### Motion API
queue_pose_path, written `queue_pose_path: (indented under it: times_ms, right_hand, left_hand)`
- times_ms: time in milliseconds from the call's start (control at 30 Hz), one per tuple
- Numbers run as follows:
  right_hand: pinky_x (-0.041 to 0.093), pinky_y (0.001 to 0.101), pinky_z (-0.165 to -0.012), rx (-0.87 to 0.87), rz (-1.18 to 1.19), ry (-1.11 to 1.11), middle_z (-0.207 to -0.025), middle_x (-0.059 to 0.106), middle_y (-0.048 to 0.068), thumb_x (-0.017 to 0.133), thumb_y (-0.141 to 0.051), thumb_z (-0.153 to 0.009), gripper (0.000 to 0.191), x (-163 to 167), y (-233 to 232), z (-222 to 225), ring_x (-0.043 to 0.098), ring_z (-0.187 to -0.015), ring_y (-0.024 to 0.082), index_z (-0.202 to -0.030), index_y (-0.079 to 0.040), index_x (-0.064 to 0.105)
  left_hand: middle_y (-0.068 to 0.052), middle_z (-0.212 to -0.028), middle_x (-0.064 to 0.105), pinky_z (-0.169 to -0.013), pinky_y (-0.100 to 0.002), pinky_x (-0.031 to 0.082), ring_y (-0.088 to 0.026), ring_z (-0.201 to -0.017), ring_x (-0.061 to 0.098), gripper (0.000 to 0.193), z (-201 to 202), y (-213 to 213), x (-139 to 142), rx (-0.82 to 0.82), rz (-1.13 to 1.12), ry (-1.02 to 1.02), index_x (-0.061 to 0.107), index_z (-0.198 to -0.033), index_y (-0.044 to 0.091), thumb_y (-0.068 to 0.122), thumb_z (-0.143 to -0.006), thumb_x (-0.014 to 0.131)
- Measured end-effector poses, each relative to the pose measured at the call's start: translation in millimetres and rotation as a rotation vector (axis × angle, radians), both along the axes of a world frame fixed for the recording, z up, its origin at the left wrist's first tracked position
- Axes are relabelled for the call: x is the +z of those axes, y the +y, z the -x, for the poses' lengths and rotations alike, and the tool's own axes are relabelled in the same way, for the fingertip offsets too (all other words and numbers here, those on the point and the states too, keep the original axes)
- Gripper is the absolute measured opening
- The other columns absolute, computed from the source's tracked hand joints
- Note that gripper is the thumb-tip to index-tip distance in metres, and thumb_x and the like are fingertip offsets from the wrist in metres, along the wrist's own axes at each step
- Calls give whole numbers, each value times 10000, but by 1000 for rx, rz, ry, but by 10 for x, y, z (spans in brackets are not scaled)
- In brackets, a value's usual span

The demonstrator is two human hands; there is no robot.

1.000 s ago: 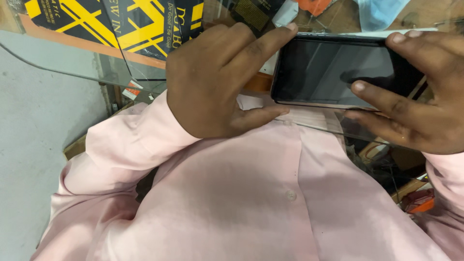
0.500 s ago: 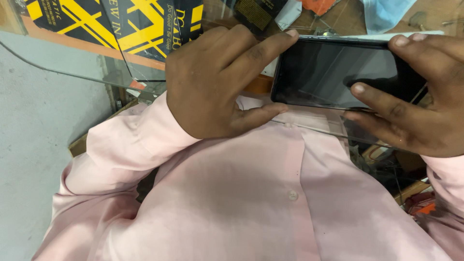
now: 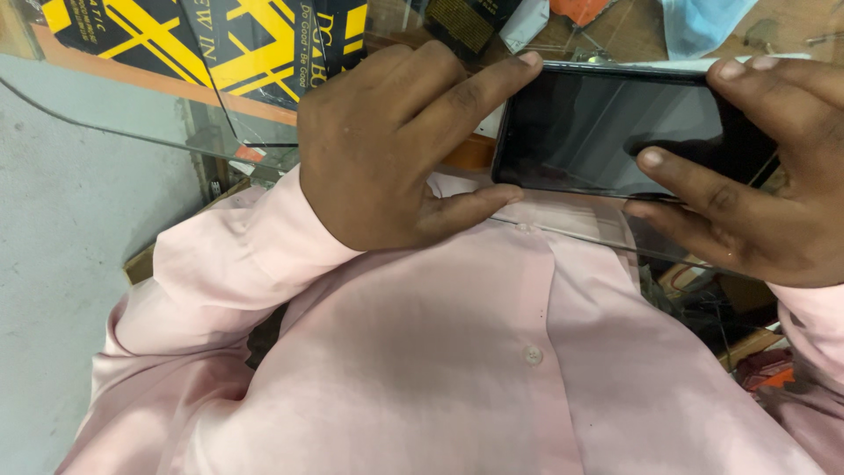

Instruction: The person unwraps a screen protector from its packaging, wipes the phone screen with a cloth, aligns the protector over the display, and presses it into place. They then wrap rubber bands around the phone to hold the protector secure and set the phone on the counter.

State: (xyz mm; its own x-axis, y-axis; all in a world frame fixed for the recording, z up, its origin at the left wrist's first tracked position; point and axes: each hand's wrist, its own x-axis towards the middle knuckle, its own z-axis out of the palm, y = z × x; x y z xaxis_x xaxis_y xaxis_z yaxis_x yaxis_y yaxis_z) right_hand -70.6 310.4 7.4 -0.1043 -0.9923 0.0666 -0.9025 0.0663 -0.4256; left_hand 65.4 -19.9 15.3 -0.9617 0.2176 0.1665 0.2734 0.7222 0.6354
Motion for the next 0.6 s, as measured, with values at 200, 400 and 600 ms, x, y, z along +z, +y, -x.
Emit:
queue_pose_path:
  times_ms: [200, 400, 600]
  right_hand:
    - [573, 586, -950, -55, -5, 29, -1322, 533, 313, 940, -377, -684, 532, 37, -25, -44, 543, -1195, 471, -1110, -91, 801]
    - [580, 549, -945, -60, 14, 66, -1314, 533, 291, 956, -341, -661, 501, 41, -70, -49, 546, -1179, 449, -1073, -96, 810]
    - [580, 543, -924, -43, 65, 53, -1304, 535, 306, 952, -332, -664, 499, 23, -74, -35, 545, -1152, 453, -1076, -87, 813]
  left_hand:
    - [-44, -986, 533, -693, -389, 464, -251, -848, 563, 749, -8, -11, -4, -10, -2, 6, 599, -1432, 124, 494, -868, 925]
    - [-40, -1007, 535, -684, -371, 466, -251, -876, 568, 729, -14, -12, -3, -20, 17, 5, 588, -1413, 121, 470, -856, 904]
    - [-47, -993, 539, -696, -389, 464, -256, -858, 568, 763, -4, -13, -8, -22, 10, 2, 594, -1434, 116, 496, -863, 928]
